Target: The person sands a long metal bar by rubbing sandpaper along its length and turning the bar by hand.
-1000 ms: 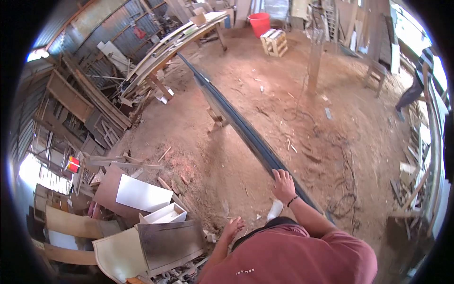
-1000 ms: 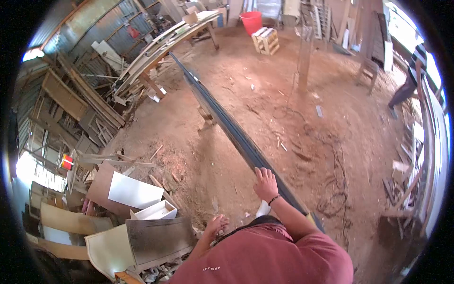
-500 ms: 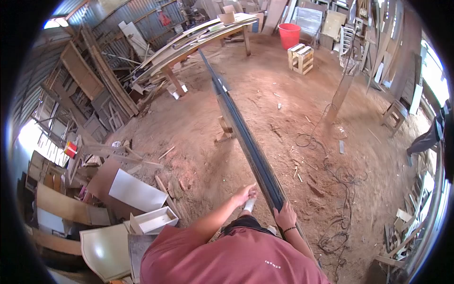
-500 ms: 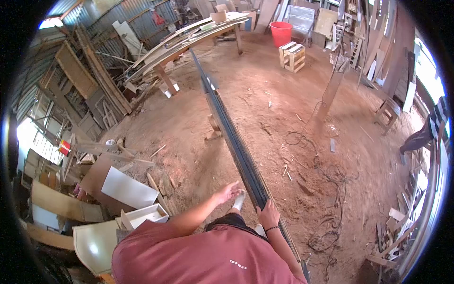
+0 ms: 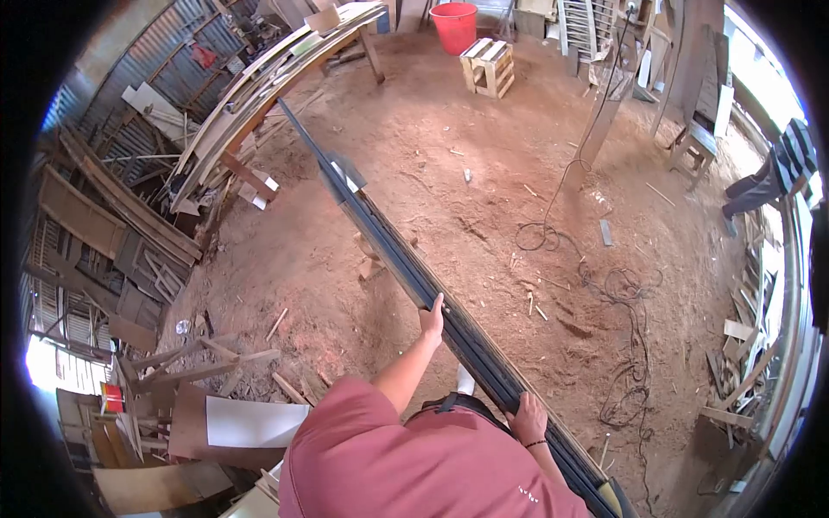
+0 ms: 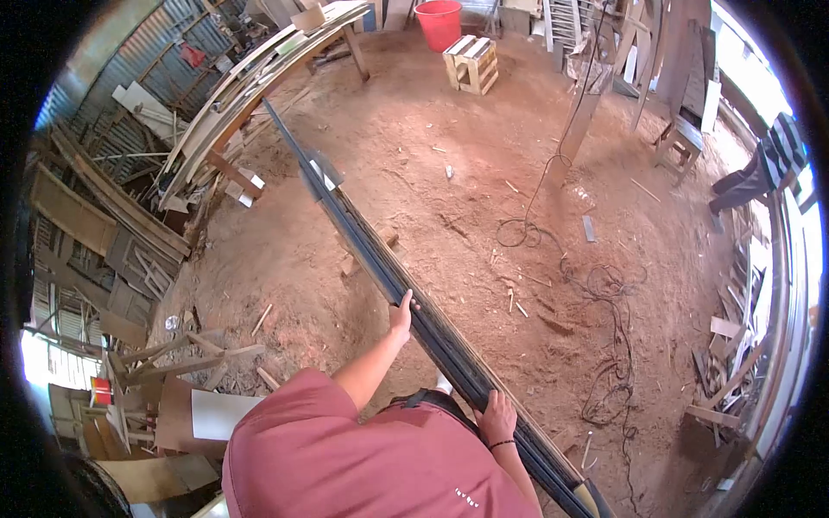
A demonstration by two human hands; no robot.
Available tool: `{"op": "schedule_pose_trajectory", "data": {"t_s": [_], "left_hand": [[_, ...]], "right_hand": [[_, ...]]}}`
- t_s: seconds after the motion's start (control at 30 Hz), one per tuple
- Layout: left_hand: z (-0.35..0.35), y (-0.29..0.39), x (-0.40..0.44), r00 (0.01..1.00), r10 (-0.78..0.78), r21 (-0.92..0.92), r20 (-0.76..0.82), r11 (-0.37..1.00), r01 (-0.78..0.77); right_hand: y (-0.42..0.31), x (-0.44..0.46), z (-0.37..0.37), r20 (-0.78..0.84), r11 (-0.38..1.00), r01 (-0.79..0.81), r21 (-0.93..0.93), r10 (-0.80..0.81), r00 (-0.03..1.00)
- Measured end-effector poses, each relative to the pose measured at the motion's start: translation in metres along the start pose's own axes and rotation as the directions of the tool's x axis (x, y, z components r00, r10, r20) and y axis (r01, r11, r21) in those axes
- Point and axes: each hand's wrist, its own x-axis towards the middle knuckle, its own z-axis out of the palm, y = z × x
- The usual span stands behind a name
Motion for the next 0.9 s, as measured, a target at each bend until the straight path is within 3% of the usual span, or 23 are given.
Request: {"op": "schedule_pose_trajectory", "data": {"t_s": [0.03,0.07,0.1,0.17,0.3,0.9], "left_hand": [[0.000,0.004,0.004,0.982,-0.081,-0.276,0.173,0.953,0.128],[-0.002,0.006,0.005,0.929,-0.112,-0.503,0.353,0.814,0.289],[-0.004,0.012,0.002,0.928,-0.115,-0.500,0.355,0.815,0.292],[-0.006,0.024,-0.002,0.887,-0.211,-0.687,0.411,0.568,0.453],[0.006,0.018,0.003,0.924,-0.222,-0.675,0.312,0.632,0.380],[0.002,0.019,-0.011,0.910,-0.164,-0.614,0.381,0.691,0.382]], "right_hand": [[0.000,0.002,0.000,0.008,1.000,0.000,0.014,0.000,1.000],[0.000,0.002,0.000,0.020,1.000,0.003,0.026,-0.004,1.000],[0.000,0.003,-0.003,0.032,0.998,-0.010,0.057,0.009,0.999],[0.007,0.004,-0.001,0.049,0.998,0.002,0.059,-0.005,0.999],[0.011,0.007,0.002,0.073,0.997,0.020,0.070,-0.025,0.997],[0.022,-0.015,-0.025,0.022,0.988,0.042,0.150,-0.046,0.999]]}}
